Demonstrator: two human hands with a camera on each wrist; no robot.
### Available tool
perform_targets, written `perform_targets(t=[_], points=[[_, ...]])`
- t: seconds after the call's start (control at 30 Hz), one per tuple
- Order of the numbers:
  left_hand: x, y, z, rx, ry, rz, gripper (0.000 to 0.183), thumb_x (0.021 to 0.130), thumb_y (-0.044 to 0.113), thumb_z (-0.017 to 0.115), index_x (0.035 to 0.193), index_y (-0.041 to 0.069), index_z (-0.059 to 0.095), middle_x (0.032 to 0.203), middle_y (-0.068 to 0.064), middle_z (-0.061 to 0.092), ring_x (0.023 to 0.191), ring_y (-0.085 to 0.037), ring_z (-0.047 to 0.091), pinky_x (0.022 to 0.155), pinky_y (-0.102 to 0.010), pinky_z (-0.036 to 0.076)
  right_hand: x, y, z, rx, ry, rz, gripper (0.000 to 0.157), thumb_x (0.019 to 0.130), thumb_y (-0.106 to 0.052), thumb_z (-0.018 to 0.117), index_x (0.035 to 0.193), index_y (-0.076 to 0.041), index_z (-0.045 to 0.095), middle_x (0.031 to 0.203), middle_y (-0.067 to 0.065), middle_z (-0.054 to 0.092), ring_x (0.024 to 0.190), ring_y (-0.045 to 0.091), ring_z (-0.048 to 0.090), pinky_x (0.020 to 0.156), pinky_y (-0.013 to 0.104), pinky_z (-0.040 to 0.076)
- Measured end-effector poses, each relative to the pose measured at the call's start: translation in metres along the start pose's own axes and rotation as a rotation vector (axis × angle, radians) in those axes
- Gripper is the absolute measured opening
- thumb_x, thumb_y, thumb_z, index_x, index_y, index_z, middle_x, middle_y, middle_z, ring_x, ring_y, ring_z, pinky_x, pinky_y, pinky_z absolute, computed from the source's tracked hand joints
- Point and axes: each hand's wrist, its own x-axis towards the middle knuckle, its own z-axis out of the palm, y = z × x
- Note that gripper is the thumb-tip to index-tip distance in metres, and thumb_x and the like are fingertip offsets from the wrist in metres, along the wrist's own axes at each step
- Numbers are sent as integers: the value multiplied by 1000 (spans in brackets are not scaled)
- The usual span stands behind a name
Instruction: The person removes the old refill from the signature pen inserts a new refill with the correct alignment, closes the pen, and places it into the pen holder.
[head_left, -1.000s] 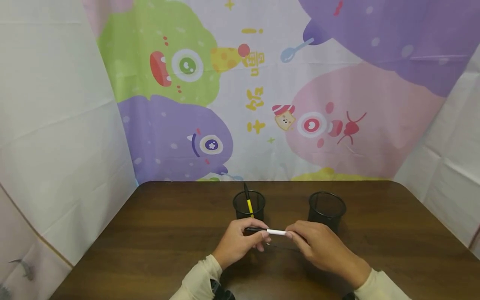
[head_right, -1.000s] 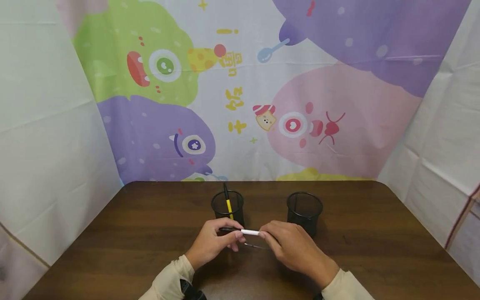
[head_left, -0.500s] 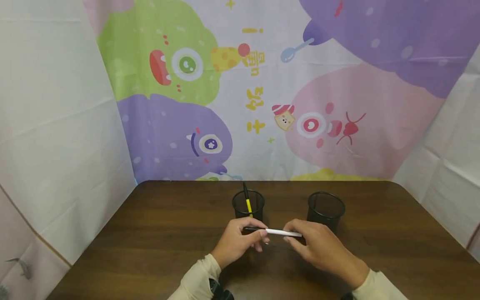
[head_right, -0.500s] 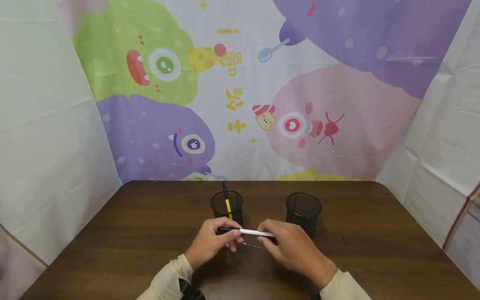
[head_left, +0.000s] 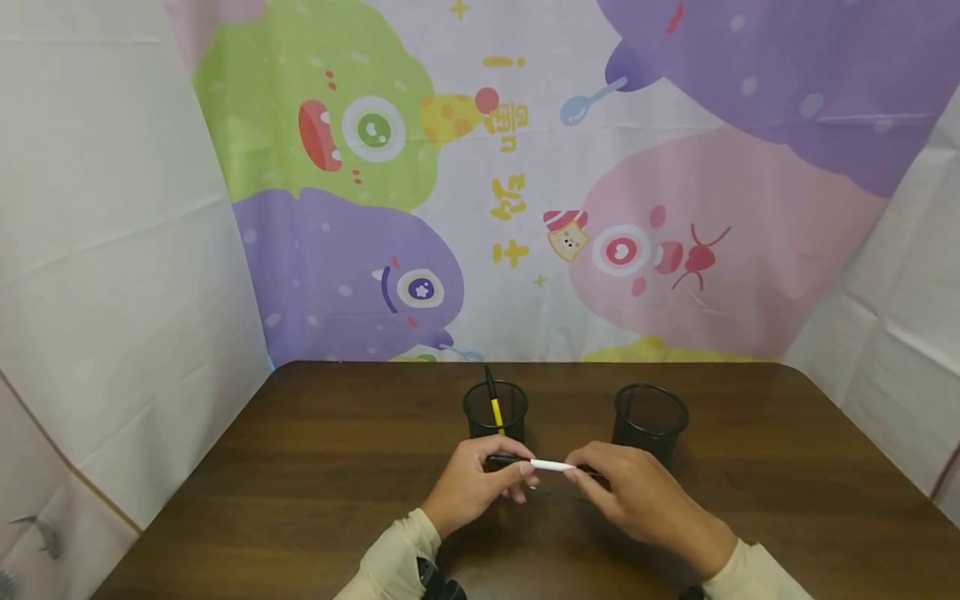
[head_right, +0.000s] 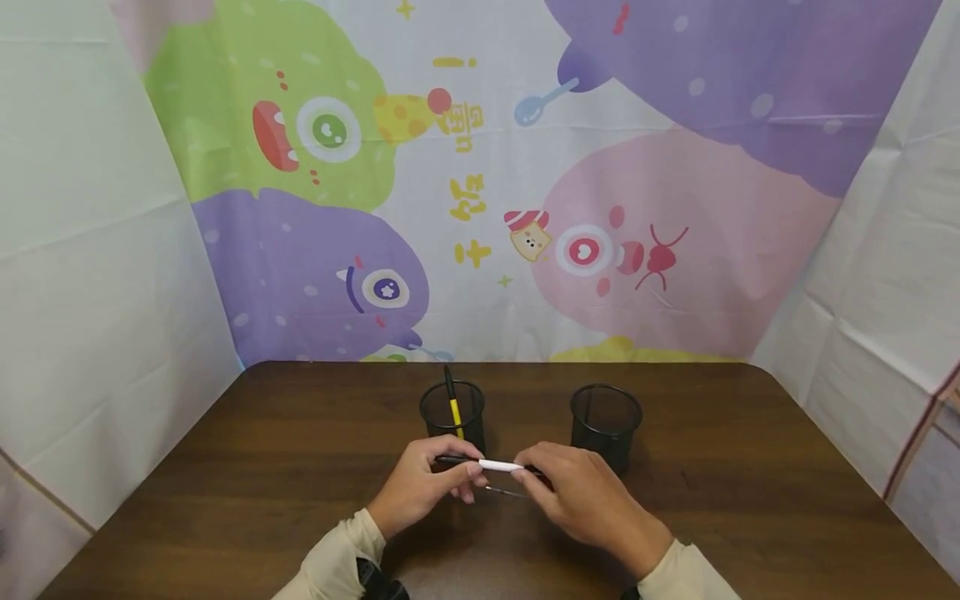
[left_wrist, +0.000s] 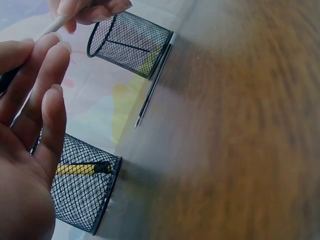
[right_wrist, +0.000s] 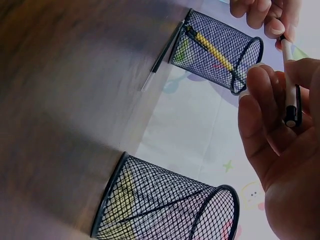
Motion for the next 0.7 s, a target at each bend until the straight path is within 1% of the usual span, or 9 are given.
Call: perform_targets(t=[0.2, 0.3, 0.43, 0.5, 0.57, 0.7], points=[[0, -1, 0, -40, -17, -17, 18, 95, 11, 70, 110, 0, 69, 90, -16, 74, 67, -19, 70, 66, -53, 59, 1, 0, -1, 17, -2, -26, 11, 92, -12, 74, 98, -20, 70, 84, -20, 57, 67, -3, 47, 58, 18, 44], [0, -2, 0, -48, -23, -16, 23, 96, 11, 69, 112, -5, 66, 90, -17, 74, 67, -19, 70, 67, -52, 59, 1, 0, -1, 21, 1, -40, 11, 92, -11, 73, 98, -19, 70, 83, -21, 56, 67, -3, 47, 58, 17, 43], [0, -2, 0, -42, -24, -8, 27, 96, 11, 69, 114, -10, 64, 91, -17, 74, 67, -18, 70, 66, -48, 60, 0, 0, -1, 29, -8, -24, 10, 94, -11, 72, 99, -20, 71, 82, -21, 54, 66, -3, 46, 58, 17, 43], [0, -2, 0, -36, -21, -3, 26, 96, 12, 69, 113, -8, 65, 91, -17, 74, 68, -18, 70, 66, -47, 60, 0, 0, -1, 33, -18, -9, 10, 94, -12, 71, 101, -20, 71, 82, -20, 54, 65, -3, 46, 57, 17, 42], [0, -1, -1, -31, -18, 2, 25, 96, 12, 69, 112, -7, 66, 91, -16, 74, 68, -18, 70, 66, -48, 60, -1, 0, -1, 34, -22, 0, 13, 93, -14, 73, 105, -18, 72, 85, -18, 57, 65, -2, 47, 56, 17, 42], [1, -1, 0, -24, -15, 16, 23, 95, 11, 70, 112, -6, 67, 91, -16, 74, 67, -19, 70, 65, -48, 60, -1, 1, 0, 32, -22, 20, 25, 87, -15, 80, 110, -14, 71, 95, -12, 66, 65, 0, 53, 56, 17, 45]])
